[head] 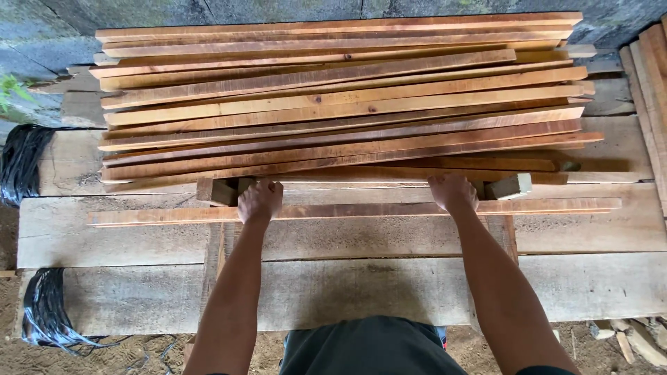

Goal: Bundling thin wooden planks using wire ties and organizing the stacks on a workbench.

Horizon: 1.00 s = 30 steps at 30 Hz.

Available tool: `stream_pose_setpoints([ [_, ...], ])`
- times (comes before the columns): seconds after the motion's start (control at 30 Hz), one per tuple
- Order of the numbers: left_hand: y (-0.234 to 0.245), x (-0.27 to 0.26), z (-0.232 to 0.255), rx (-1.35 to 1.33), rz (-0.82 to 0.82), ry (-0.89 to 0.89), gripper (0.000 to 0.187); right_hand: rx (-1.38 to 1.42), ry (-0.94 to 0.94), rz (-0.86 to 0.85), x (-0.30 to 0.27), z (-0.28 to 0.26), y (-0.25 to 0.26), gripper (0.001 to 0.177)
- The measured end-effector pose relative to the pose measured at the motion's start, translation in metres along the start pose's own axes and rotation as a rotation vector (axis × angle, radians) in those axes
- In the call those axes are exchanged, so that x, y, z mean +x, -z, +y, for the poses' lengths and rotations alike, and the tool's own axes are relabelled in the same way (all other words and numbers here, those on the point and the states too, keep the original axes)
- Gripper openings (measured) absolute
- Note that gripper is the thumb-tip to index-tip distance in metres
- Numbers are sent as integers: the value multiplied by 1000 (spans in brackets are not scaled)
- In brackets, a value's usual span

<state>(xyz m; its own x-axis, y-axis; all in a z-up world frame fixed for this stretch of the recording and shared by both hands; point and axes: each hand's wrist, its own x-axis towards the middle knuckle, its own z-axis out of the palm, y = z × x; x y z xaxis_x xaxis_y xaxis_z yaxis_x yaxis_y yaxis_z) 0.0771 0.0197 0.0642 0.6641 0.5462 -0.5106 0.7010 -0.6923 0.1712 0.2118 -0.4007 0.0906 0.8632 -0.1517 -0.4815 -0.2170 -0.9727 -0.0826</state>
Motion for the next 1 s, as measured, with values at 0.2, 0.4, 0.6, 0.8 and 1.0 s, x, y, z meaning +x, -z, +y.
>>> stream_pose_setpoints([
  [0.2,0,-1,-1,-18,19,1,46,7,-37,-11,4,0,-3,64],
  [0.4,10,-14,4,-8,15,-5,45,8,-67,-10,5,1,-5,62],
  [0.6,19,-23,7,1,20,3,47,-11,-33,-30,6,3,-7,65],
  [0.8,0,-8,-1,20,64,-1,46,-32,-39,-33,3,-1,-1,65],
  [1.0,-16,-2,-12,-23,162,-58,41,-39,-32,-19,32,15,-25,60],
])
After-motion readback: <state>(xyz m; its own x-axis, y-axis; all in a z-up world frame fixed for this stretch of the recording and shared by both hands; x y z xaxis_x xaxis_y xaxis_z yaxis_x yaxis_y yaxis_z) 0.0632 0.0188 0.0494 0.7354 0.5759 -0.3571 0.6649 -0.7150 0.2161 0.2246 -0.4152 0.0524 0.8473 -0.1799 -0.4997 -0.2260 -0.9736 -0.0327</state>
